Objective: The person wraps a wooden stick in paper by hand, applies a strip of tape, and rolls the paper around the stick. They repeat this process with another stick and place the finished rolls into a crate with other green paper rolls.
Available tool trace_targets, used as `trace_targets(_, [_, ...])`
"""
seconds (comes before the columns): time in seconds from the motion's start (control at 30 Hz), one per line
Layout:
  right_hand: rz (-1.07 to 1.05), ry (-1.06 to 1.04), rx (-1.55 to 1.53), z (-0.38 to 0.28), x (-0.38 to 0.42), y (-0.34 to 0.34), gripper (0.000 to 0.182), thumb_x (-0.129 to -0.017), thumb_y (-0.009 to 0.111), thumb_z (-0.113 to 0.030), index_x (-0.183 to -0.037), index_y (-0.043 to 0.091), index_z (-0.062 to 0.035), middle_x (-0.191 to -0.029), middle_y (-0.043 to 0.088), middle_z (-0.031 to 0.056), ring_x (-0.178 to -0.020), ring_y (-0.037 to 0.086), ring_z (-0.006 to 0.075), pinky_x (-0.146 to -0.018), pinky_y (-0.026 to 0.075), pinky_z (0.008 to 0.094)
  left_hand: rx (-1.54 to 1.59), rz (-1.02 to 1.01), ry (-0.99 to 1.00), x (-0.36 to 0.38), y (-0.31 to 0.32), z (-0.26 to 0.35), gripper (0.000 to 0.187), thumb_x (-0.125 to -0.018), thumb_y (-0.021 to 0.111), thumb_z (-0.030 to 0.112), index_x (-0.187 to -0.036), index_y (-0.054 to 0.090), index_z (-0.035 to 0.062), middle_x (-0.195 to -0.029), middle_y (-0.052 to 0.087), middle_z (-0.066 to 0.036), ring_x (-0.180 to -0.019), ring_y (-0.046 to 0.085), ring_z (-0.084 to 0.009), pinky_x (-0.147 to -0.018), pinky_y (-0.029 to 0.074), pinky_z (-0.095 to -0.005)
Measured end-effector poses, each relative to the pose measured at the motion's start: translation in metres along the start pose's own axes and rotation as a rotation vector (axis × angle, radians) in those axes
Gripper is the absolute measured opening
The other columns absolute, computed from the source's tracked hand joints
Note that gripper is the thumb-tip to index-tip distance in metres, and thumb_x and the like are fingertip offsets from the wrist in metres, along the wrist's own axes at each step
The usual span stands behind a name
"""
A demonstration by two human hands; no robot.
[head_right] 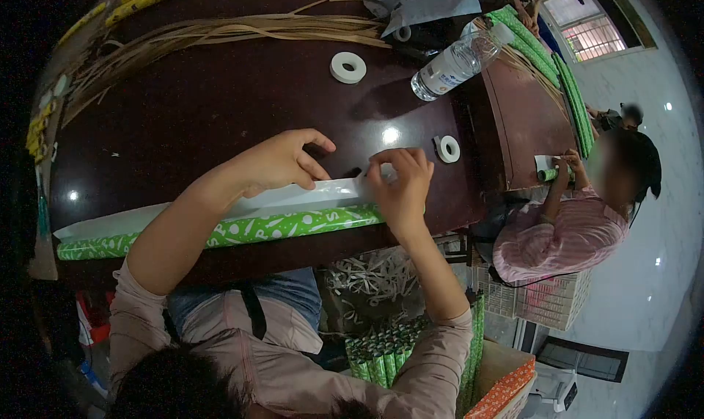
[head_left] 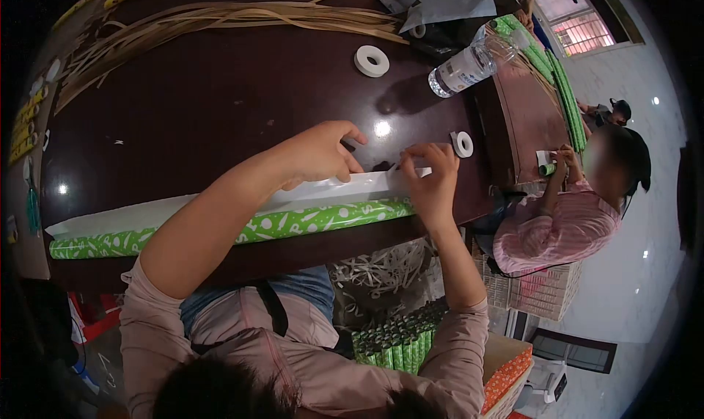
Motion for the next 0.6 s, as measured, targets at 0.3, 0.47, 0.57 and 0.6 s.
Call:
trace_targets(0.3, [0.374, 0.503, 0.008, 0.158, 0.010, -0.077, 0.020, -0.090, 0.067, -0.016, -0.093, 0.070, 0.0033, -0.077, 0.066, 0.0077, -0.069, 0.059, 0.0140, -0.065, 0.047, 0.0292, -0.003, -0.029, 0.004, 0.002, 0.000, 0.004, 0.062, -0.080, 0.058, -0.017, -0.137, 0.042, -0.0006, -0.111, 0.069, -0.023, -0.106, 0.066, -0.0240, -0.090, 0.051, -0.0363])
trace_targets(0.47, [0.748, 0.395, -0.114, 0.173, 0.022, -0.154, 0.017, -0.093, 0.060, -0.012, -0.088, 0.067, 0.0027, -0.077, 0.062, 0.0014, -0.069, 0.052, 0.0079, -0.062, 0.042, 0.0236, -0.005, -0.041, 0.016, 0.003, -0.001, 0.005, 0.061, -0.080, 0.058, -0.017, -0.137, 0.043, -0.0004, -0.112, 0.069, -0.022, -0.106, 0.066, -0.0230, -0.092, 0.049, -0.0367])
trace_targets(0.57, [0.510, 0.367, -0.187, 0.124, 0.045, -0.177, 0.020, -0.094, 0.054, -0.014, -0.083, 0.062, 0.0006, -0.072, 0.054, -0.0005, -0.063, 0.043, 0.0068, -0.058, 0.035, 0.0231, 0.001, -0.058, 0.033, 0.005, -0.001, 0.009, 0.061, -0.079, 0.058, -0.017, -0.136, 0.044, 0.0000, -0.113, 0.069, -0.021, -0.105, 0.066, -0.0222, -0.092, 0.049, -0.0363])
trace_targets(0.6, [0.407, 0.330, -0.284, 0.113, 0.057, -0.171, 0.019, -0.094, 0.056, -0.014, -0.082, 0.062, -0.0005, -0.070, 0.053, -0.0009, -0.062, 0.044, 0.0072, -0.057, 0.036, 0.0241, -0.007, -0.068, 0.046, 0.005, 0.000, 0.010, 0.061, -0.079, 0.058, -0.017, -0.136, 0.044, 0.0001, -0.113, 0.069, -0.021, -0.105, 0.066, -0.0219, -0.092, 0.049, -0.0360])
Point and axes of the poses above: each hand's wrist, its own x-axis away from the middle knuckle, its own y-axis out of the palm, z = x × y, the point moved 3 cm from there along -x, towards the middle knuckle
